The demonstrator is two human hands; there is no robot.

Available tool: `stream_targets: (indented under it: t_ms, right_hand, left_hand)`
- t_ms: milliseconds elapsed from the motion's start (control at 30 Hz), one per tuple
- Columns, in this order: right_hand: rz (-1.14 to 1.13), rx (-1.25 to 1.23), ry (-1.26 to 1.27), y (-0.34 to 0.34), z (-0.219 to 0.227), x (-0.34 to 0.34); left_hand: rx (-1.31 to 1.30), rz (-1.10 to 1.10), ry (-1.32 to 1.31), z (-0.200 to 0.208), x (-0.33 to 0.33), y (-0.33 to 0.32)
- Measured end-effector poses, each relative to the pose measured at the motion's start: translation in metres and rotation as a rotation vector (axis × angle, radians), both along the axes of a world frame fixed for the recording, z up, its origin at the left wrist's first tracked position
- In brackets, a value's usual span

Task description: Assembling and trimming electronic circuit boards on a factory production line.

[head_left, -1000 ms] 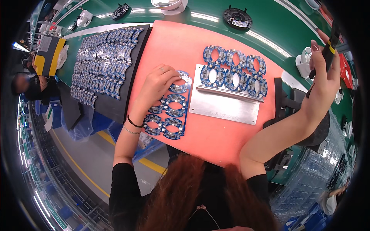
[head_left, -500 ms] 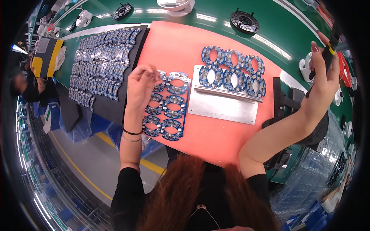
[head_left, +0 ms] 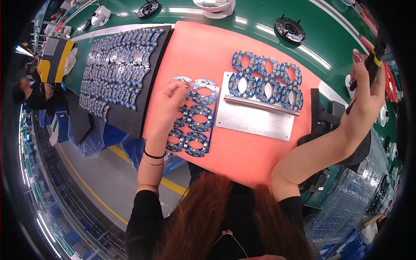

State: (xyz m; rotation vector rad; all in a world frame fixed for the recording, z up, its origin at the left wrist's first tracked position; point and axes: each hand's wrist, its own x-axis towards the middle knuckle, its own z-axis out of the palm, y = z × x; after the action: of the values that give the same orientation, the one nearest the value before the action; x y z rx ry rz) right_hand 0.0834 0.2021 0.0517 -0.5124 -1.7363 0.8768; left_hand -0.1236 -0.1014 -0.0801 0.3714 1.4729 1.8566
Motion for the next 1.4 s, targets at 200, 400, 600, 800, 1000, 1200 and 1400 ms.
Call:
stream_targets:
  t_ms: [200, 400, 600, 800, 1000, 1200, 1400]
  right_hand:
    - [-0.079, -0.011, -0.099, -0.003, 0.003, 0.009]
    - [-0.103, -0.052, -0.052, -0.005, 0.005, 0.007]
    - [-0.075, -0.076, -0.071, -0.003, 0.005, 0.009]
    - [-0.085, -0.063, -0.072, -0.007, 0.006, 0.006]
    - [-0.098, -0.068, -0.096, -0.010, 0.006, 0.004]
    - [-0.070, -0.064, -0.080, -0.011, 0.005, 0.003]
    - [-0.066, -0.077, -0.073, -0.007, 0.004, 0.008]
  left_hand:
    - [-0.580, -0.260, 0.933, 0.016, 0.012, 0.018]
    - [-0.522, -0.287, 0.995, 0.006, 0.008, 0.024]
    - [-0.507, -0.331, 1.053, -0.002, 0.003, 0.023]
    - [-0.391, -0.247, 0.969, -0.024, -0.002, 0.015]
    - [-0.375, -0.263, 1.067, -0.016, 0.002, 0.023]
    - [-0.365, -0.315, 1.314, -0.017, 0.002, 0.038]
    - [-0.323, -0.332, 1.404, -0.022, -0.001, 0.038]
